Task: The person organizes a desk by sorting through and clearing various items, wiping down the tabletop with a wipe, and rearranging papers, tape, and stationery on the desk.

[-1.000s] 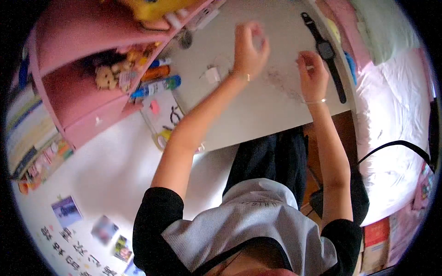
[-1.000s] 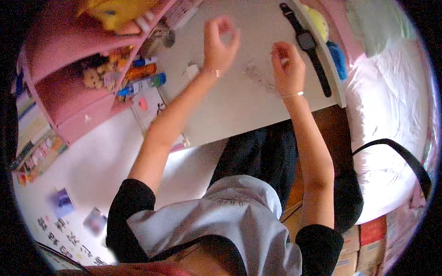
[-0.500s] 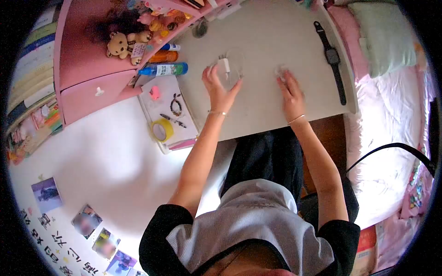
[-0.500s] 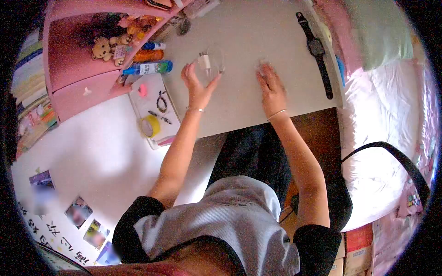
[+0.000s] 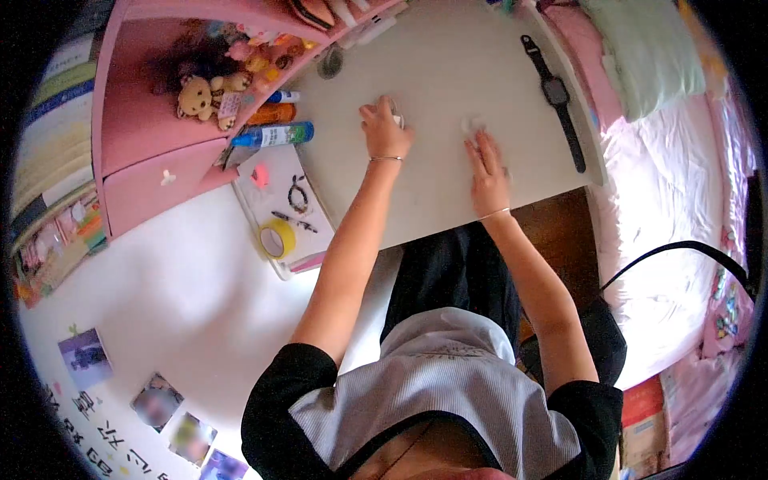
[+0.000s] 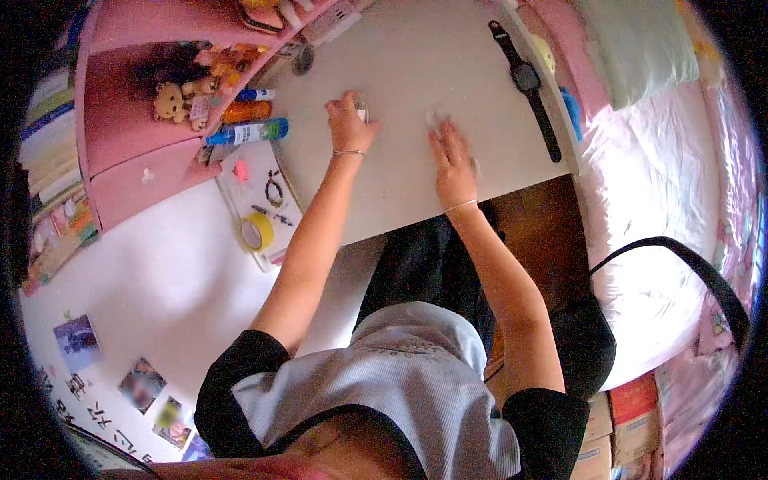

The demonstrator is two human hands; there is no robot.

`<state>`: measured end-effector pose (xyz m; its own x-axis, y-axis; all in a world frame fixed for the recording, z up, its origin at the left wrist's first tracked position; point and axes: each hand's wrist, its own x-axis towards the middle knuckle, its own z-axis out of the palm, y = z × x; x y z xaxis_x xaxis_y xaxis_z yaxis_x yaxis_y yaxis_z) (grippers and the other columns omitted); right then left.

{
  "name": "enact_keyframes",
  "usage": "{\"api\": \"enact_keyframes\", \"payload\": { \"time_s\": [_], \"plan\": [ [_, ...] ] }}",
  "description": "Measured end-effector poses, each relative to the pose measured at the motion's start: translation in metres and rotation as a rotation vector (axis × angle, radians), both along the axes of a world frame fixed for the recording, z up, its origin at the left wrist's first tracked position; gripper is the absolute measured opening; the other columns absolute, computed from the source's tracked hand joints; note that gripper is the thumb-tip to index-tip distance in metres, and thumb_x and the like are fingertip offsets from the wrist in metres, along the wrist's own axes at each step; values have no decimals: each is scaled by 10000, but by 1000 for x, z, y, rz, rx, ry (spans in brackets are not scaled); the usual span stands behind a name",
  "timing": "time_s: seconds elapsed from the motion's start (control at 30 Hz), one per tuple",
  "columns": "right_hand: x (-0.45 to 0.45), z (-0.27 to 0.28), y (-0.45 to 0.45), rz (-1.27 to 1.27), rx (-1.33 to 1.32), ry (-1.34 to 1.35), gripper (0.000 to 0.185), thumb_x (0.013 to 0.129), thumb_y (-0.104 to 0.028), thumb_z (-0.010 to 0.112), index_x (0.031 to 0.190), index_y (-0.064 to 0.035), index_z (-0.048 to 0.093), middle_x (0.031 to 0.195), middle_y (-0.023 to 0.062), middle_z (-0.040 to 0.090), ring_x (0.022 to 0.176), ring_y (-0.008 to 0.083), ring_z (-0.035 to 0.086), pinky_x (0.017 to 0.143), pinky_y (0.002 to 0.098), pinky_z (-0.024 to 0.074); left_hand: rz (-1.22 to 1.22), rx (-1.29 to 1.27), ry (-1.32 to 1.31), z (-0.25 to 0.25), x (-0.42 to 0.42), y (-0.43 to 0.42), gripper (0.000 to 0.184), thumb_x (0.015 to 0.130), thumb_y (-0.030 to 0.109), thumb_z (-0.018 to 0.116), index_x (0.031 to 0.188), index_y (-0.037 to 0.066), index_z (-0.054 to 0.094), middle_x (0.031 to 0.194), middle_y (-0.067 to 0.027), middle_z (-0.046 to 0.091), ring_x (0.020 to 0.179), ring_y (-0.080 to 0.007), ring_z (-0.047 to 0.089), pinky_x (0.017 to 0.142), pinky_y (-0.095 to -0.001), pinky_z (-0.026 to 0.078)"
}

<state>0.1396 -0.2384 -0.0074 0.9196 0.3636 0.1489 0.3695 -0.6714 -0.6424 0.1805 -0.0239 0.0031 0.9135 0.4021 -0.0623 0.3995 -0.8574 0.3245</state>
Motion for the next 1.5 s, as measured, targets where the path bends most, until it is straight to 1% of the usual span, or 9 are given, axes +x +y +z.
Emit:
{"api": "enact_keyframes", "payload": {
  "time_s": [0.27,0.47,0.67,0.73,0.8,0.93,1.1,1.33,1.5],
  "plan": [
    [-16,7,3,-50,-10,85,613,746,53,460,1331,-108,375,1439,110,249,1301,308,294,1029,439,312,119,-577,-120,0,75,-12,465,575,142,673,974,-14,492,1013,-211,447,956,-345,465,837,-397,401],
    [-14,5,2,-66,31,100,588,748,75,450,1311,-86,401,1414,128,287,1281,315,323,1023,428,319,27,-391,-327,3,202,-57,579,557,200,705,1062,2,503,1075,-224,484,1046,-381,425,911,-453,342],
    [-14,5,3,-115,70,169,553,755,48,479,1289,-91,430,1400,128,310,1261,311,351,1012,426,334,-162,-88,-409,-80,311,-11,779,546,289,772,1183,5,425,1257,-236,420,1187,-403,337,1031,-444,199],
    [-15,2,8,-144,103,120,531,772,15,472,1289,-101,429,1416,116,290,1283,294,327,993,439,353,-109,-412,-413,-112,320,-3,636,636,229,664,1181,13,417,1247,-198,417,1182,-361,340,1012,-447,233],
    [-9,17,13,-215,78,197,553,777,15,472,1309,-120,403,1415,118,292,1305,292,285,1036,463,280,-78,-1447,-436,-49,288,-21,389,777,83,441,1163,43,441,1148,-130,503,1104,-299,434,983,-387,325],
    [12,27,36,-312,4,256,578,781,24,448,1333,-128,369,1419,119,283,1324,302,238,1059,472,230,-276,-343,-515,-38,222,-3,682,649,250,742,1186,15,393,1284,-196,347,1200,-353,283,993,-476,241],
    [94,0,49,-367,27,123,577,797,47,381,1345,-135,356,1433,106,260,1326,337,208,1070,477,193,-13,-574,-499,42,21,-14,467,756,61,637,1165,54,410,1289,-136,280,1112,-237,384,815,-355,451],
    [237,-46,61,-451,-36,-140,454,791,3,453,1235,-89,443,1344,107,361,1210,370,339,970,493,320,355,-440,-352,54,-206,4,382,786,38,587,1141,58,445,1268,-118,318,1155,-238,379,800,-324,482],
    [192,-11,67,-274,-202,23,481,843,-114,469,1309,-73,357,1368,135,320,1224,363,340,988,502,318,536,-523,-255,56,-262,-16,331,787,26,566,1102,46,468,1245,-129,346,1102,-244,422,758,-309,499]
  ]
}}
